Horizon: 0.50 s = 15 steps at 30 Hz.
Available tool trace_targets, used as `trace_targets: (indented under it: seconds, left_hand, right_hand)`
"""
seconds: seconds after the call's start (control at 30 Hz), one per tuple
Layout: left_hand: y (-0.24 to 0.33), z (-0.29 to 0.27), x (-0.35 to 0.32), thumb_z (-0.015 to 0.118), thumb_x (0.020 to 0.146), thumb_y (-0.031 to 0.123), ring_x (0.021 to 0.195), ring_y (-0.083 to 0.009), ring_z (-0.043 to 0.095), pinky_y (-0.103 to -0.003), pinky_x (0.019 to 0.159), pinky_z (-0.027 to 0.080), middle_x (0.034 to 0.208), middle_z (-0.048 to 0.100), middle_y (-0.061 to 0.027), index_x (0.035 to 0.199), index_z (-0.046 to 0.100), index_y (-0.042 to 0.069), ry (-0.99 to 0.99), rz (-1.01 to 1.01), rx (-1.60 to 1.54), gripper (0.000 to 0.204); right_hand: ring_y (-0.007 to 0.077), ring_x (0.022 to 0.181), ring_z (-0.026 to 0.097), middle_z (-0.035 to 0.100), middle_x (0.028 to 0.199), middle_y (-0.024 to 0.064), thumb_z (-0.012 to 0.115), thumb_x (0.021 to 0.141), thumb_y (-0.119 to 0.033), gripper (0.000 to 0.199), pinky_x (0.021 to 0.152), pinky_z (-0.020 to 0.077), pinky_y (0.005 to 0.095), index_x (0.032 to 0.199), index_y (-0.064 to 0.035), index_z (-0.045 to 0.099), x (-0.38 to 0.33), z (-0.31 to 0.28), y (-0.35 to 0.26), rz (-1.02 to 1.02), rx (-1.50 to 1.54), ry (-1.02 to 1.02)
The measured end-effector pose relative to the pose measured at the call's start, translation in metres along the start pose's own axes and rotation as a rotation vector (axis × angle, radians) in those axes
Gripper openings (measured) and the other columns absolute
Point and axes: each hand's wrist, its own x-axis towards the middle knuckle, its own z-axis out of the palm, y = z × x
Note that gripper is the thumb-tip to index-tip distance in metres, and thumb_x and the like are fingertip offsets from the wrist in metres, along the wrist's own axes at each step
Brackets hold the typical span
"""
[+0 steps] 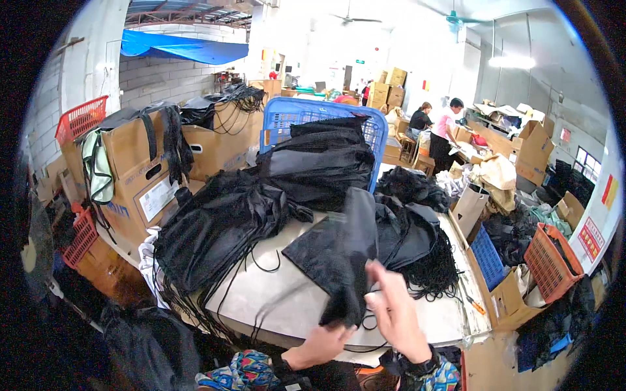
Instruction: The person is assembling black drawstring bags by threading black cords through the top hems. They repeatedly pick up a bag, thread the cord through the fabric channel, and pull it tight to secure the drawstring mechanism. The process is performed one bag at a time on a workbench in a factory setting.
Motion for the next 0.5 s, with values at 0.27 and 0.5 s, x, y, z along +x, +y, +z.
trace_targets:
  seconds: [0.27, 0.5]
  left_hand:
    - [-0.022, -0.002, 0.003, 0.049, 0.080, 0.013, 0.060, -0.0243, 0.061, -0.036, 0.051, 0.048, 0.082, 0.062, -0.0096, 0.105, 0.060, 0.006, 0.148, 0.123, 0.141, 0.028]
    - [-0.130, -0.033, -0.020, 0.054, 0.071, 0.013, 0.081, -0.0239, 0.060, -0.037, 0.071, 0.046, 0.083, 0.062, -0.0086, 0.076, 0.063, 0.010, 0.223, -0.051, 0.486, 0.011]
  right_hand:
    - [0.0141, 0.070, 0.053, 0.057, 0.078, 0.0058, 0.042, 0.096, -0.014, 0.023, 0.073, 0.0440, 0.0267, 0.105, 0.0039, 0.053, -0.029, -0.017, -0.020, 0.000, 0.543, 0.523]
    - [0.0050, 0.054, 0.035, 0.040, 0.067, -0.0024, 0.049, 0.094, -0.023, 0.027, 0.046, 0.0287, 0.0201, 0.109, -0.0007, 0.050, -0.230, -0.203, 0.119, 0.186, 0.516, 1.517]
